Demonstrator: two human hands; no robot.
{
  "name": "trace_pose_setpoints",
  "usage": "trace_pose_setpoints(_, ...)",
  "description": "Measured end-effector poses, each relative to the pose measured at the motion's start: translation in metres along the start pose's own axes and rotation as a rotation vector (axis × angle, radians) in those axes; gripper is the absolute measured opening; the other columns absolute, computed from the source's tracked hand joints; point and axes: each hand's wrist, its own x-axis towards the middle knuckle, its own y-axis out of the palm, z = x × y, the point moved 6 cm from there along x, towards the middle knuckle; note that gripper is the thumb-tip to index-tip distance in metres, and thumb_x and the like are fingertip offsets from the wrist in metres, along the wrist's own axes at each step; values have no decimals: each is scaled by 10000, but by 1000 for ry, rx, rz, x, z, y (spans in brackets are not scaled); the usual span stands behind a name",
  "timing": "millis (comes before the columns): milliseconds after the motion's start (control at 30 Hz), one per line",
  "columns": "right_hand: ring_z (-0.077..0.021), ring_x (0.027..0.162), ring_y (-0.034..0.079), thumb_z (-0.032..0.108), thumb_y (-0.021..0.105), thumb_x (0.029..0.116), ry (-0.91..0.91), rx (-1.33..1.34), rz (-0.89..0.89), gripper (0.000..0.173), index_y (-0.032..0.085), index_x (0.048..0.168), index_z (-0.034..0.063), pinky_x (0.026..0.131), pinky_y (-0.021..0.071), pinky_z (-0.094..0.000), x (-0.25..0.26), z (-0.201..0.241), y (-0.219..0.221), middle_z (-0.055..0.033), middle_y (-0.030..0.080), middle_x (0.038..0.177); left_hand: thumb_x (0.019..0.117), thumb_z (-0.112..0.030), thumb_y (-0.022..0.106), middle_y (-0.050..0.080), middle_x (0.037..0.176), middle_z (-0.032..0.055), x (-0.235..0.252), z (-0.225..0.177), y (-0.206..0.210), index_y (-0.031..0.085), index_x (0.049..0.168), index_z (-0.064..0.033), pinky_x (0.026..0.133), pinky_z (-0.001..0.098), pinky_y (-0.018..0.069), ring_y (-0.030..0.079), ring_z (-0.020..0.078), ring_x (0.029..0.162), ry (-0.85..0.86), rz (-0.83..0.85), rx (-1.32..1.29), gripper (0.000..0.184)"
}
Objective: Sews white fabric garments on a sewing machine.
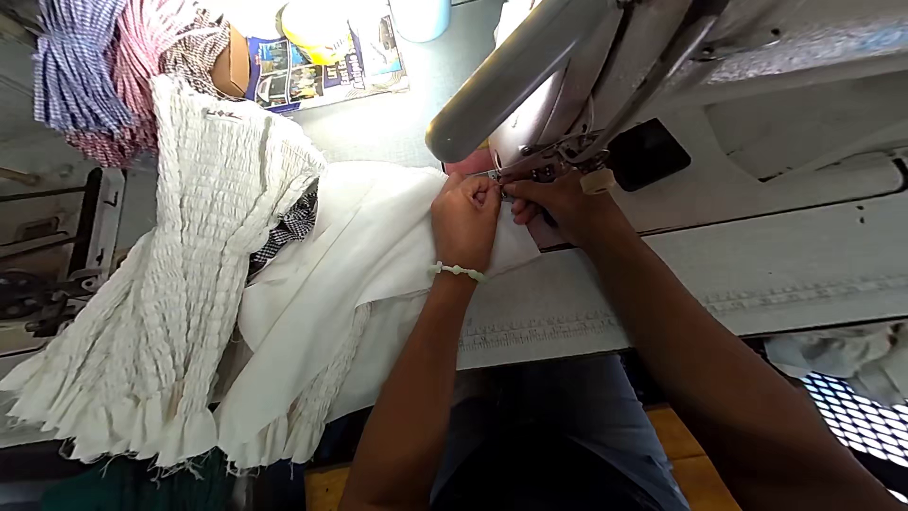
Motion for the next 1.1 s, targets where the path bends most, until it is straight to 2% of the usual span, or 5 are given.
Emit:
trace_pose_setpoints(667, -82, 544, 667, -15, 660, 956, -20, 51, 16, 60, 665, 1014, 1, 541, 590, -214, 1, -4, -1, -23, 684, 693, 935, -81, 706, 605, 802, 63, 1, 0, 2, 750, 874, -20, 663, 221, 464, 557, 90, 702, 4, 4, 4, 97)
trace_pose_setpoints(1100, -76, 527, 660, -2, 667, 955, -8, 40, 23, 66, 661, 1019, 12, 526, 583, -212, 3, -7, 0, -13, 676, 667, 941, -79, 687, 571, 778, 66, 0, 1, 2, 739, 867, -19, 653, 238, 456, 543, 113, 692, 42, -7, 34, 109)
